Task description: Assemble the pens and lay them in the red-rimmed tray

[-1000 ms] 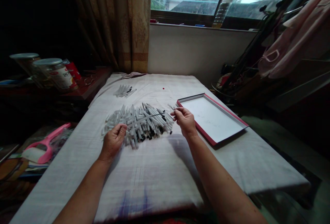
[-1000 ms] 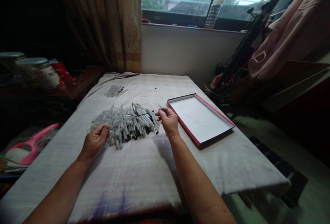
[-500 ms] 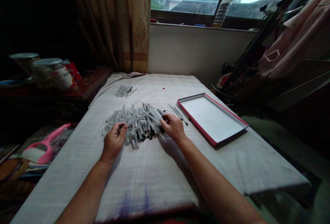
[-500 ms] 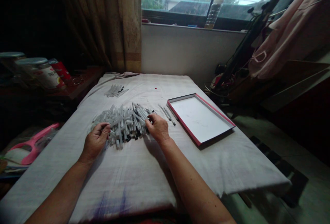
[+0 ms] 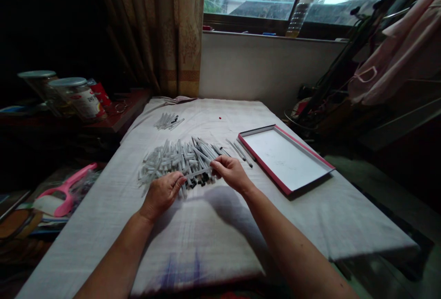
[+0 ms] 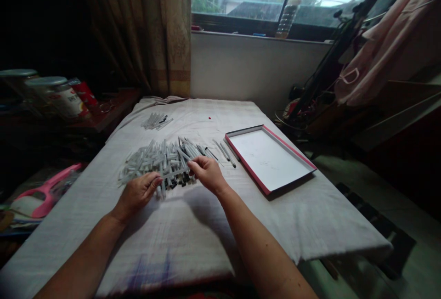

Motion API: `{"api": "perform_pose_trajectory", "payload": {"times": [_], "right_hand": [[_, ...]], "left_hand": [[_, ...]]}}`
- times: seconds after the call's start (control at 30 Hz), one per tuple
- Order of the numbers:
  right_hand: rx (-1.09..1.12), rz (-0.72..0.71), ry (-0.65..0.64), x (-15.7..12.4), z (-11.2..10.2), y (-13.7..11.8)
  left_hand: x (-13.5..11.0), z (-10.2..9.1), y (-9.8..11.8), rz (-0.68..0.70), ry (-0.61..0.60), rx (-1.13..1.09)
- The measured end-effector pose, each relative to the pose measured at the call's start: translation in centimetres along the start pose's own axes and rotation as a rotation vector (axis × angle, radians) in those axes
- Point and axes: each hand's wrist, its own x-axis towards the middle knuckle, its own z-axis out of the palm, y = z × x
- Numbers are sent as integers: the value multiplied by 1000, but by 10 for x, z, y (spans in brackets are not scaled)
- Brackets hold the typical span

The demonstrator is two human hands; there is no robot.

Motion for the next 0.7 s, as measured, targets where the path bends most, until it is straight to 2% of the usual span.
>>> {"api": "perform_pose_trajectory", "payload": {"times": [0.07,0.13,0.2,0.23,0.27,0.3,0.37,0.47,0.53,0.6,0.7], "right_hand": [[-85,-96,4,-5,-9,-4],[-158,-180,72,-6,-23,-8],[-183,-216,250,-1,-43,-10],[-176,-214,365,3,-53,-10],[-169,-207,480,7,-62,-9],[-174,-205,531,12,-68,-6],[-197,-205,547,20,-74,2],[-343,-212,512,26,-61,17],[-577,-200,484,24,-46,25],[-808,-179,436,20,-33,29],[-956,-188,360,15,-25,31]], "left_hand": [[2,-3,-1,-39,-128,-153],[3,-9,-6,-160,-247,-378],[3,-17,-13,-358,-244,-581],[5,-21,-17,-434,-187,-645],[7,-24,-20,-475,-80,-658],[10,-26,-22,-480,19,-629],[19,-27,-21,-382,130,-461],[38,-21,-13,-153,274,-5],[49,-14,-9,-53,294,263],[56,-7,-8,-8,262,456],[60,0,-12,2,217,608]]}}
